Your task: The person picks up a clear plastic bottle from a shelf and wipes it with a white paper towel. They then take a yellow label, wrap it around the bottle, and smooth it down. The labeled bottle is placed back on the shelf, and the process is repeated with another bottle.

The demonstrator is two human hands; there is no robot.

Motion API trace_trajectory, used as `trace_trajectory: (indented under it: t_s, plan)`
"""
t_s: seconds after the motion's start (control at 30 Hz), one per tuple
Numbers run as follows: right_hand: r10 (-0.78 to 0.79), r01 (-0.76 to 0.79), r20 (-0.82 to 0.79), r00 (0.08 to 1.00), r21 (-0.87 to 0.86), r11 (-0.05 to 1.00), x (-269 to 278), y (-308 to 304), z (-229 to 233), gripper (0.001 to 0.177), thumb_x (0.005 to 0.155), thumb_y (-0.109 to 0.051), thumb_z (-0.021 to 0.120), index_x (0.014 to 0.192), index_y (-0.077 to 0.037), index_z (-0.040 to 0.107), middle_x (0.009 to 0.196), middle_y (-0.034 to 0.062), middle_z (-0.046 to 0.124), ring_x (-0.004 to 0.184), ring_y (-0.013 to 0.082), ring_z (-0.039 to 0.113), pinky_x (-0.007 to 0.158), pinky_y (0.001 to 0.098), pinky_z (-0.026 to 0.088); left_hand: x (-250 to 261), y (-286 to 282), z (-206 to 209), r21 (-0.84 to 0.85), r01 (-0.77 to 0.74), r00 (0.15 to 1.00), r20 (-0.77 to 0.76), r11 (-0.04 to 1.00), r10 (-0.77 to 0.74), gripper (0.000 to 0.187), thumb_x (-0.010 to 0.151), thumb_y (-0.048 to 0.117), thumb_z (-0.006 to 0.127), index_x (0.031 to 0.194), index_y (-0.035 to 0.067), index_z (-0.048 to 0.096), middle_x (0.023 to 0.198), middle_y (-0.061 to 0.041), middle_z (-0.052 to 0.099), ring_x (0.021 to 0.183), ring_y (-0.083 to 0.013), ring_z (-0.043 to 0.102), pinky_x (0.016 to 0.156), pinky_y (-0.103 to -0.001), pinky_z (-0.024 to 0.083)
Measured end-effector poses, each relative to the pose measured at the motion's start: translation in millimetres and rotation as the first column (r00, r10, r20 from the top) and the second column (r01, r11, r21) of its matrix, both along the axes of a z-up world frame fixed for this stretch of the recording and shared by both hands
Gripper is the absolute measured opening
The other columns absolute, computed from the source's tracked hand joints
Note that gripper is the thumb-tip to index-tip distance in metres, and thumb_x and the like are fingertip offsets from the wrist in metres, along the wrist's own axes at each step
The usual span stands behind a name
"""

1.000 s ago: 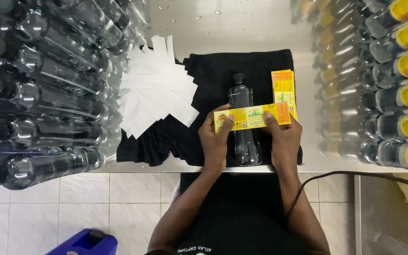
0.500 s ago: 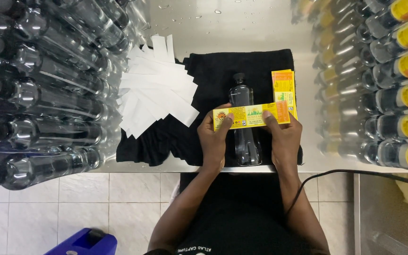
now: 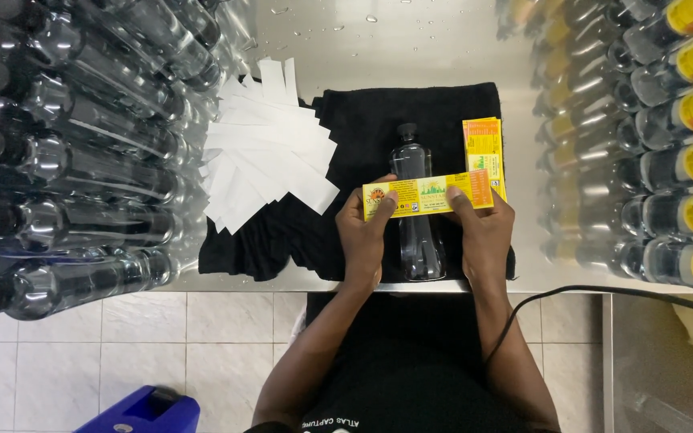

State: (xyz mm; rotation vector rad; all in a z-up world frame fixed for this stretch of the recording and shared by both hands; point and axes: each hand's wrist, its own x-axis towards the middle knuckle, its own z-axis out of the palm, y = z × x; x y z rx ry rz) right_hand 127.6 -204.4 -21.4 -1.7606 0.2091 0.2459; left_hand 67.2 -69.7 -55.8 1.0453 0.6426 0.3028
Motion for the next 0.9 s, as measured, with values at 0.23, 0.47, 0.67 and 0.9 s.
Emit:
trace_trajectory:
  t_s: [0.23,0.47,0.67,0.9]
  plan:
    - [-0.008,0.008,-0.005,1.0,-0.01,1.0,-1.4,2.0,4.1,0.04,0.103,-0.028,0.078,0.131,0.0,0.069,0.12,0.0268,0.073,0.108,0.0425,0.08,0.096,0.0472,0.063,0.9,-0.1,1.5,0.006,0.003,1.0,0.006,1.0,-0.003,0.031,0.097,0.025,0.084,0.115,0.006,0.067,0.133,-0.018,0.076,0.117,-0.0306,0.076,0.102,-0.043,0.058]
    - [-0.01,0.01,-0.017,1.0,-0.019,1.0,-0.7,2.9,6.7,0.04,0.103,-0.028,0.079,0.131,-0.002,0.069,0.121,0.0262,0.073,0.111,0.0432,0.079,0.095,0.0442,0.064,-0.2,0.8,5.6,0.0,0.009,1.0,-0.018,1.0,-0.009,0.033,0.096,0.025,0.085,0.114,0.005,0.066,0.134,-0.02,0.076,0.119,-0.0347,0.076,0.103,-0.043,0.058]
    - [-0.004,0.004,-0.002,1.0,-0.002,1.0,-2.5,3.2,4.7,0.042,0.103,-0.028,0.079,0.132,0.0,0.068,0.123,0.0277,0.072,0.113,0.0434,0.078,0.096,0.0461,0.063,0.4,2.5,3.4,-0.005,0.014,1.0,-0.007,1.0,-0.014,0.034,0.096,0.026,0.085,0.115,0.005,0.066,0.135,-0.021,0.075,0.12,-0.0361,0.076,0.103,-0.043,0.058]
    - [-0.01,0.01,-0.003,1.0,0.024,1.0,-1.1,0.6,-0.5,0.041,0.103,-0.027,0.079,0.132,0.0,0.069,0.122,0.0277,0.072,0.113,0.0443,0.078,0.096,0.0454,0.063,0.3,1.5,1.6,-0.001,0.01,1.0,0.004,1.0,-0.01,0.033,0.097,0.024,0.085,0.116,0.004,0.066,0.134,-0.023,0.075,0.12,-0.037,0.075,0.103,-0.044,0.058]
